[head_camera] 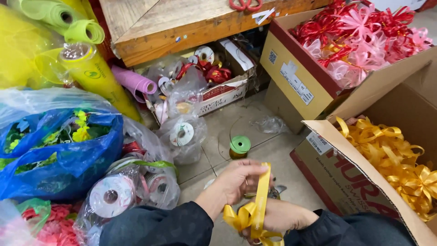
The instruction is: Making decorative ribbon bows by folding and tying yellow ribbon at a workspace.
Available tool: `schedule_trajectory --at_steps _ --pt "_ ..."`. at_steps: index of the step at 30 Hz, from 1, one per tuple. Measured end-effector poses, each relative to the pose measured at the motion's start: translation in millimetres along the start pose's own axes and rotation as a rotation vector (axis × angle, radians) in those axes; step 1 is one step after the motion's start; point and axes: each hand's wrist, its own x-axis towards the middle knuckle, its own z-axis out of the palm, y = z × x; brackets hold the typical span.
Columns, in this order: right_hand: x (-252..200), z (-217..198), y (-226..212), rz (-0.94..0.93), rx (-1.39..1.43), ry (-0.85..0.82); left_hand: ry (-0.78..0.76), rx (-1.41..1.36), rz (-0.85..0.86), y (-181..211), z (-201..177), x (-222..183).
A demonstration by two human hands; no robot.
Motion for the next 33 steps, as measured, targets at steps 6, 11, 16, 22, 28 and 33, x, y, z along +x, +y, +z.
schedule_trajectory --at_steps 6,11,16,22,28,33 --pt "36.1 -30.8 50.8 0.051 0.153 0.755 0.319 0.001 0.564 21.9 -17.8 -15.4" --pt "6.3 -52.8 32.5 -0.385 0.828 0.949 0.324 0.265 0.624 32.1 -20.9 -29.1" --pt "-11.0 -49.7 21.9 -0.515 0.815 0.838 0.29 0.331 0.498 30.6 -11.3 -33.1" --pt "-18.3 -43.4 11.5 -0.528 0.915 0.849 0.201 0.263 0.466 23.2 -5.2 -26.4" --pt "-20.3 -43.6 11.3 -0.536 1.0 0.851 0.181 0.192 0.445 16.9 2.0 -20.5" --pt "-18.2 -43.0 11.7 -0.584 1.0 0.801 0.223 0.197 0.46 17.3 0.7 -21.1"
